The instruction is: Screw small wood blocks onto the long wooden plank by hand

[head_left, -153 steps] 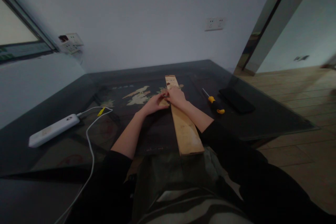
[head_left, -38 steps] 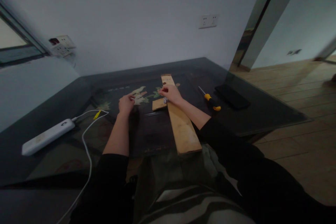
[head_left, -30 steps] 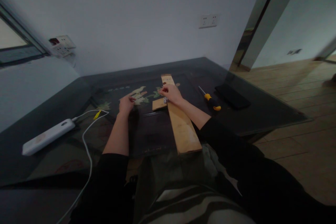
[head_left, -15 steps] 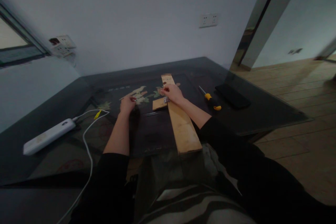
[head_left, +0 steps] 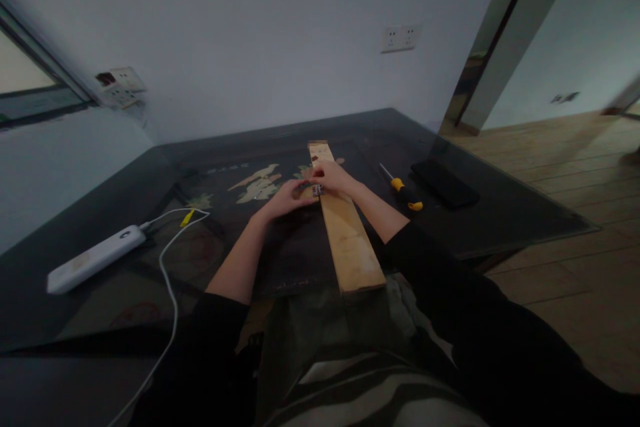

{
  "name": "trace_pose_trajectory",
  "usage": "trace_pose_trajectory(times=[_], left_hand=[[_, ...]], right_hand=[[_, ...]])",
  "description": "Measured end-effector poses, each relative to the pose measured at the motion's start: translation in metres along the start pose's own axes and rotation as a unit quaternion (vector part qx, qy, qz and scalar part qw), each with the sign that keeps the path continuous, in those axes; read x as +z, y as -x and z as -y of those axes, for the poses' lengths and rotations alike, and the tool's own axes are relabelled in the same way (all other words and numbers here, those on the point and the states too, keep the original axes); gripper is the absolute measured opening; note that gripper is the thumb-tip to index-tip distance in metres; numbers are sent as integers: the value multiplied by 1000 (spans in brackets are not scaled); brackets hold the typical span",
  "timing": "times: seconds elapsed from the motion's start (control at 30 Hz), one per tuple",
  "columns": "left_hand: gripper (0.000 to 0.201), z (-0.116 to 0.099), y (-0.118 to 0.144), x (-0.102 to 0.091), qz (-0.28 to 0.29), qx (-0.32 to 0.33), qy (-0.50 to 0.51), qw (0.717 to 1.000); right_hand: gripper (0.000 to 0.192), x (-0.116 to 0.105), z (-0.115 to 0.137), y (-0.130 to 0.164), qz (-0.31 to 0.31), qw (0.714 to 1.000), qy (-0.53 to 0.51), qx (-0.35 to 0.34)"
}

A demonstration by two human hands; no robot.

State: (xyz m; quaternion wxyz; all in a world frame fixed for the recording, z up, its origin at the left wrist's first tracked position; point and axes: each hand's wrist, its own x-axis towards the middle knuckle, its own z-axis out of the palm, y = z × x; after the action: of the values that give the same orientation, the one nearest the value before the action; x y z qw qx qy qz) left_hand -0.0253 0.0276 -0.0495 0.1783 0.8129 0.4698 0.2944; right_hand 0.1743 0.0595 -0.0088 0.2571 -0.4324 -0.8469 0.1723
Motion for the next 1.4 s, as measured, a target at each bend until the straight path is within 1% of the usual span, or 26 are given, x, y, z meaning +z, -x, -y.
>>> trace_pose_trajectory(times=[0.1, 0.2, 0.4, 0.53, 0.67, 0.83, 0.97, 1.0, 1.13, 1.2, 1.3, 1.4], left_hand=[[59, -1, -1, 12, 13, 12, -32, 999], [59, 0, -1, 17, 12, 18, -48, 999], [47, -2, -2, 16, 15, 25, -37, 999], [43, -5, -1, 14, 9, 47, -31, 998], [44, -9, 1, 10, 10, 55, -24, 998], [43, -13, 3, 8, 6, 49, -19, 999], [45, -11, 3, 8, 6, 52, -28, 998], [46, -10, 3, 9, 6, 55, -29, 998], [46, -6, 2, 10, 9, 64, -33, 997], [46, -5, 2, 11, 10, 63, -40, 997], [45, -5, 2, 11, 10, 63, -48, 997], [45, -5, 3, 11, 9, 65, -48, 997]], right_hand=[[11, -2, -4, -1, 44, 999, -18, -10], [16, -3, -2, 2, 51, 998, 12, -20], [18, -3, 10, 11, 72, 992, 102, -26], [17, -3, 14, 13, 62, 989, 125, -37], [15, -3, 18, 13, 69, 987, 141, -44], [11, -5, 20, 13, 77, 985, 145, -52], [3, -9, 21, 12, 95, 984, 138, -62], [3, -9, 20, 11, 105, 984, 133, -59], [14, -10, 19, 9, 147, 983, 93, -56], [13, -10, 19, 9, 143, 983, 98, -58], [17, -9, 20, 11, 118, 980, 146, -57], [16, -10, 22, 12, 120, 976, 174, -59]])
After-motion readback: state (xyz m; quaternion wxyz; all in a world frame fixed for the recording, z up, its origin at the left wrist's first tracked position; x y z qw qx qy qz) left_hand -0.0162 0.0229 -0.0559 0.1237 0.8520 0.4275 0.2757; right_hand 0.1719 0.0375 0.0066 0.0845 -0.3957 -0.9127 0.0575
